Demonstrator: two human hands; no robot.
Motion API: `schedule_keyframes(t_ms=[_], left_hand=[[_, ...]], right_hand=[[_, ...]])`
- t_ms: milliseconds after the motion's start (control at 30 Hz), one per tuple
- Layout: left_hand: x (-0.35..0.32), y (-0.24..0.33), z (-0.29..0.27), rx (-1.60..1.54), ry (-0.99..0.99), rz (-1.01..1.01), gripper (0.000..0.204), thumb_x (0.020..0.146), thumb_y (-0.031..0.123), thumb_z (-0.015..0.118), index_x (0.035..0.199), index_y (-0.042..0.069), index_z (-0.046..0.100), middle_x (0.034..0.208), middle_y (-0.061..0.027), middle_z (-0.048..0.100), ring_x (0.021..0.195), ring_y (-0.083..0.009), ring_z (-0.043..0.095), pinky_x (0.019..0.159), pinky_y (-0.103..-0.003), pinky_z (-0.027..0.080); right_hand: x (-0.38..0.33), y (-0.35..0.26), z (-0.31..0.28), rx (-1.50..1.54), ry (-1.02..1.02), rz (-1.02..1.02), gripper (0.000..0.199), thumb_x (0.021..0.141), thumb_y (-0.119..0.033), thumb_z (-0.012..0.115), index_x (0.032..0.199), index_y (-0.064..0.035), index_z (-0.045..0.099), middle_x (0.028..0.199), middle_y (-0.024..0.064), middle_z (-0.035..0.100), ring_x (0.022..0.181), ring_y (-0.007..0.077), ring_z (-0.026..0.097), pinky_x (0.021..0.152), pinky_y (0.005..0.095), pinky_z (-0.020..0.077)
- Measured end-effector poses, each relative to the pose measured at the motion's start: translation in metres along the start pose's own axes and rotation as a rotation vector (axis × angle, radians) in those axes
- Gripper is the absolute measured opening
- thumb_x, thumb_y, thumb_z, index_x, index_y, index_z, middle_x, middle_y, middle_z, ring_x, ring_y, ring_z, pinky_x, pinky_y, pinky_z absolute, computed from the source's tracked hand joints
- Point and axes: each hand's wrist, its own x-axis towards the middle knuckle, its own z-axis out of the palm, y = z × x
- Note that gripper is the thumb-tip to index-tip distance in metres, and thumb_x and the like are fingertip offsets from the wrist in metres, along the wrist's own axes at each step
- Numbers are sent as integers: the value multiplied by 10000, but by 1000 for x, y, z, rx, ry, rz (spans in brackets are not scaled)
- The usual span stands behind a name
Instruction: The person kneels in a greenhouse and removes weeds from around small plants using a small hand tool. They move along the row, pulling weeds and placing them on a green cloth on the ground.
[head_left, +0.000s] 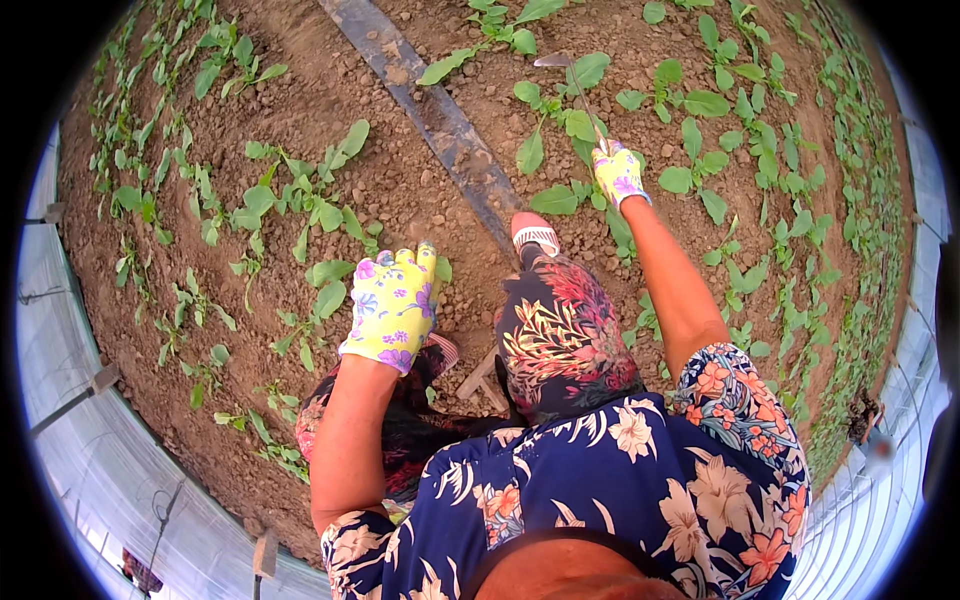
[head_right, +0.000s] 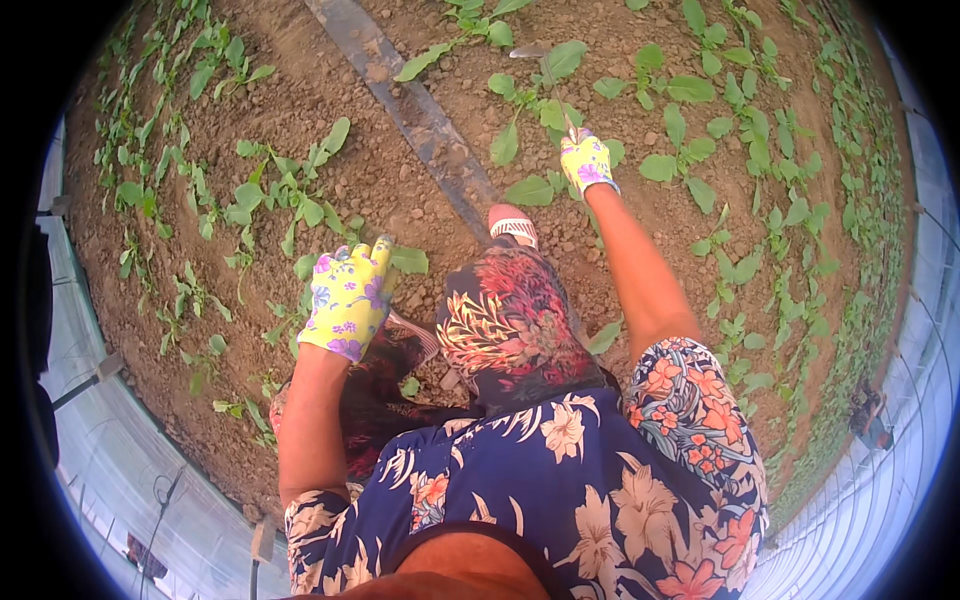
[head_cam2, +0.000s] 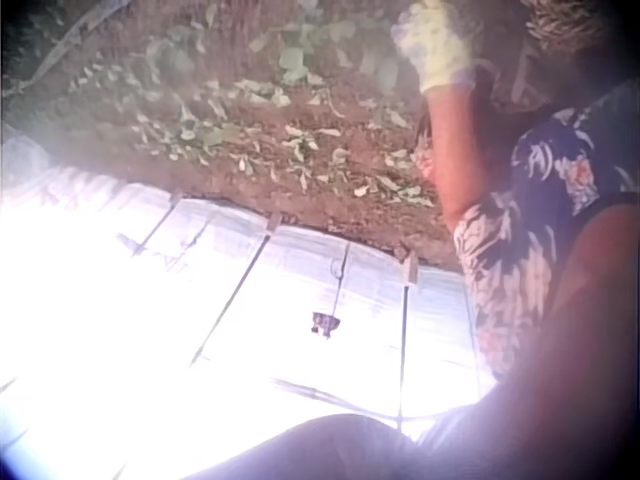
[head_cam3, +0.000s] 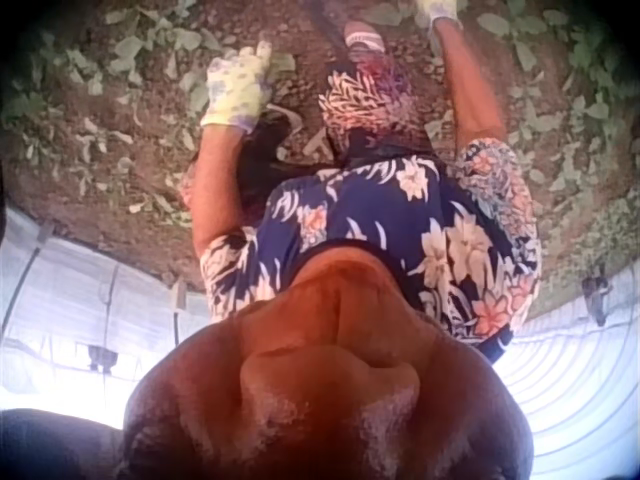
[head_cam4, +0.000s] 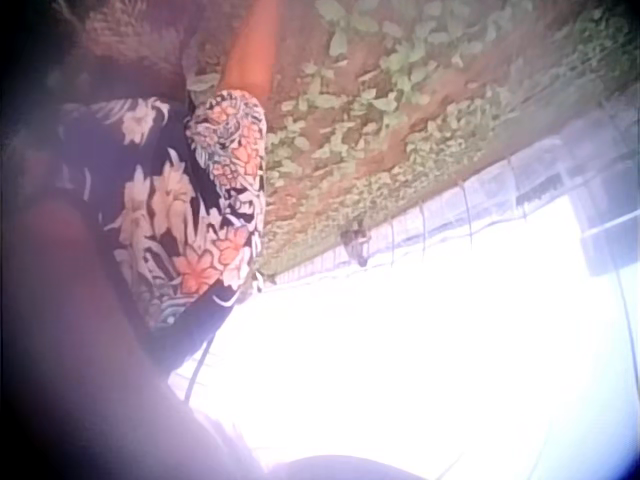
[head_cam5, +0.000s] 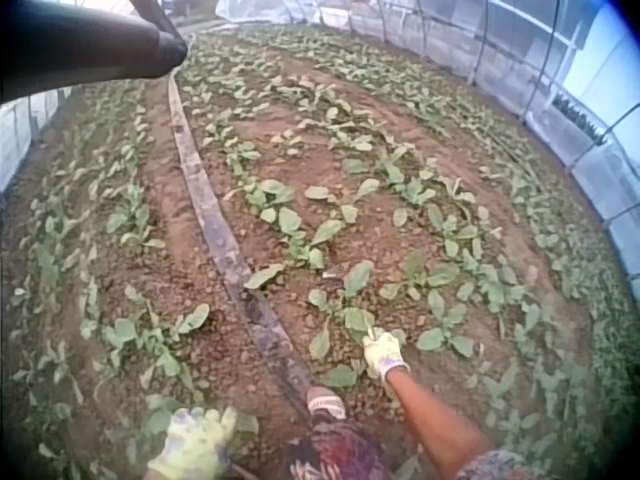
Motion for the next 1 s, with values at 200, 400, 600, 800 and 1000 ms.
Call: schedule_keyframes(t_ms=[200,400,600,800,1000], left_hand=[[9,4,-1,-15,13,11,386,833,222,562,1181,62,515,939,-132,603,899,-317,579,752,-439,421],[9,-1,4,-6,-11,2,353,834,225,564,1147,67,523,928,-133,601,889,-315,580,743,-435,435],[6,2,5,-12,-21,14,354,831,218,569,1148,70,520,924,-124,602,886,-308,582,743,-430,436],[-8,4,12,-23,0,-2,300,828,198,570,1102,83,527,919,-125,606,898,-309,583,762,-444,435],[-18,10,10,-32,39,-3,280,828,199,565,1078,76,542,928,-130,609,922,-309,580,768,-443,436]], right_hand=[[48,-32,11,-56,12,56,340,850,-288,538,1050,-20,600,995,242,624,971,388,589,835,441,468],[10,-18,15,-131,-191,-44,372,850,-263,541,1119,-10,574,1016,254,614,974,392,584,840,445,458],[-25,-11,16,1,-59,-128,392,858,-260,543,1164,-15,543,980,259,620,945,400,591,824,446,459],[-89,-1,13,151,-127,-226,390,876,-296,538,1173,-44,537,933,242,630,891,404,601,768,458,470],[-109,36,27,-104,-264,-83,426,885,-382,493,1104,-23,566,958,274,613,918,424,584,792,483,453]])
